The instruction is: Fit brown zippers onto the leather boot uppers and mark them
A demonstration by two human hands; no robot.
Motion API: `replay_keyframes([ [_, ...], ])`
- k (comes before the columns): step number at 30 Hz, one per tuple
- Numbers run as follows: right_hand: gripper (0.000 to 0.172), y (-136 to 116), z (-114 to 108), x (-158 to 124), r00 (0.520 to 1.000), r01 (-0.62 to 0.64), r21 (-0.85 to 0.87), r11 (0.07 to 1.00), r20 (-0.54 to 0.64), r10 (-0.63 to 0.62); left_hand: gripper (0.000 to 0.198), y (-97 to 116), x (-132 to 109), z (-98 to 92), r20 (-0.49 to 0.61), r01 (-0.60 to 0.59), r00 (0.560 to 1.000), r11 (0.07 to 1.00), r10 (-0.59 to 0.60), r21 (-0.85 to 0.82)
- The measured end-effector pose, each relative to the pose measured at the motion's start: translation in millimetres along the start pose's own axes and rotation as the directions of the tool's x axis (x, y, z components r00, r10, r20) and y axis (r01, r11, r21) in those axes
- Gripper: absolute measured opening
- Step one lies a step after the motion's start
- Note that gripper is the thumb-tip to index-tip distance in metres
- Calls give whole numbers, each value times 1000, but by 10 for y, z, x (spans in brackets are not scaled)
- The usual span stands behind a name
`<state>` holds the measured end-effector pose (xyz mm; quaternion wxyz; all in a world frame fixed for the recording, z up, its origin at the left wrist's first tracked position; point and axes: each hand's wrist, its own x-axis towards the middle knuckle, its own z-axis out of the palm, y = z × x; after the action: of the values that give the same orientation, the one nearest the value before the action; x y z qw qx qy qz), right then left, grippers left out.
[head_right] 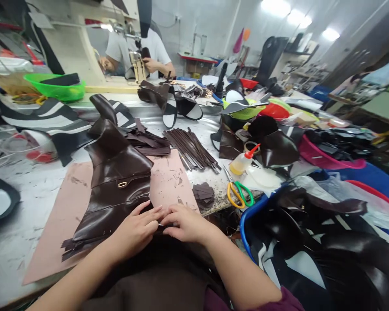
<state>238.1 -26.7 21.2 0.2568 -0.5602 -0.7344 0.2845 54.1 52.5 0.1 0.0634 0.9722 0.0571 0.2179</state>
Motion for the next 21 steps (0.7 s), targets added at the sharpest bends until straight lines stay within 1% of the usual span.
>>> replay_keyframes([
  [1, 15, 96, -107, -55, 997, -67, -22, 997, -46, 66, 19, -35, 29, -3, 21, -15, 1000, 1000, 15, -14],
  [2, 17, 216, -226, -130, 974, -194, -92, 977, -135, 180, 19, -64, 57, -7, 39, -20, 999, 1000, 21, -18],
  [3, 20, 353, -349, -220, 917, -351, -169, 921, -260, 302, 18, -85, 86, -10, 54, -22, 998, 1000, 23, -14],
  [4, 23, 499, -466, -322, 803, -550, -258, 794, -424, 418, 17, -100, 117, -7, 69, -25, 997, 1000, 25, -8],
  [5, 27, 645, -569, -427, 674, -722, -336, 604, -538, 506, 15, -109, 153, 3, 81, -30, 996, 1000, 30, -3],
  [6, 29, 780, -650, -527, 608, -785, -338, 519, -581, 542, 14, -113, 196, 22, 89, -42, 995, 999, 42, -2],
  [7, 32, 895, -705, -614, 558, -826, -338, 451, -607, 566, 13, -112, 248, 51, 91, -60, 994, 998, 60, -3],
  [8, 36, 987, -736, -683, 532, -845, -341, 412, -613, 584, 11, -107, 308, 88, 86, -81, 993, 997, 81, -4],
  [11, 49, 1108, -746, -773, 529, -848, -356, 392, -601, 599, 9, -82, 514, 214, 66, -131, 989, 991, 130, 2],
  [12, 53, 1107, -745, -780, 526, -850, -356, 388, -601, 601, 10, -72, 577, 250, 59, -137, 989, 991, 136, 14],
  [14, 60, 1064, -754, -798, 505, -862, -316, 397, -613, 607, 15, -54, 668, 300, 48, -132, 990, 990, 130, 55],
  [15, 63, 1028, -756, -821, 498, -862, -277, 424, -618, 608, 17, -47, 691, 313, 37, -129, 991, 989, 126, 77],
  [17, 65, 930, -716, -904, 500, -838, -151, 524, -598, 627, 21, -34, 695, 319, -5, -114, 993, 987, 116, 112],
  [18, 64, 868, -660, -962, 521, -805, -69, 590, -558, 646, 23, -29, 683, 315, -26, -103, 994, 987, 106, 120],
  [19, 63, 796, -576, -1027, 557, -755, 30, 655, -496, 666, 25, -23, 666, 310, -48, -91, 994, 988, 97, 121],
  [20, 62, 718, -468, -1093, 603, -697, 143, 703, -415, 682, 26, -18, 650, 305, -69, -81, 994, 990, 90, 117],
  [21, 62, 635, -340, -1156, 652, -631, 265, 729, -327, 684, 27, -14, 636, 302, -82, -76, 993, 991, 85, 110],
])
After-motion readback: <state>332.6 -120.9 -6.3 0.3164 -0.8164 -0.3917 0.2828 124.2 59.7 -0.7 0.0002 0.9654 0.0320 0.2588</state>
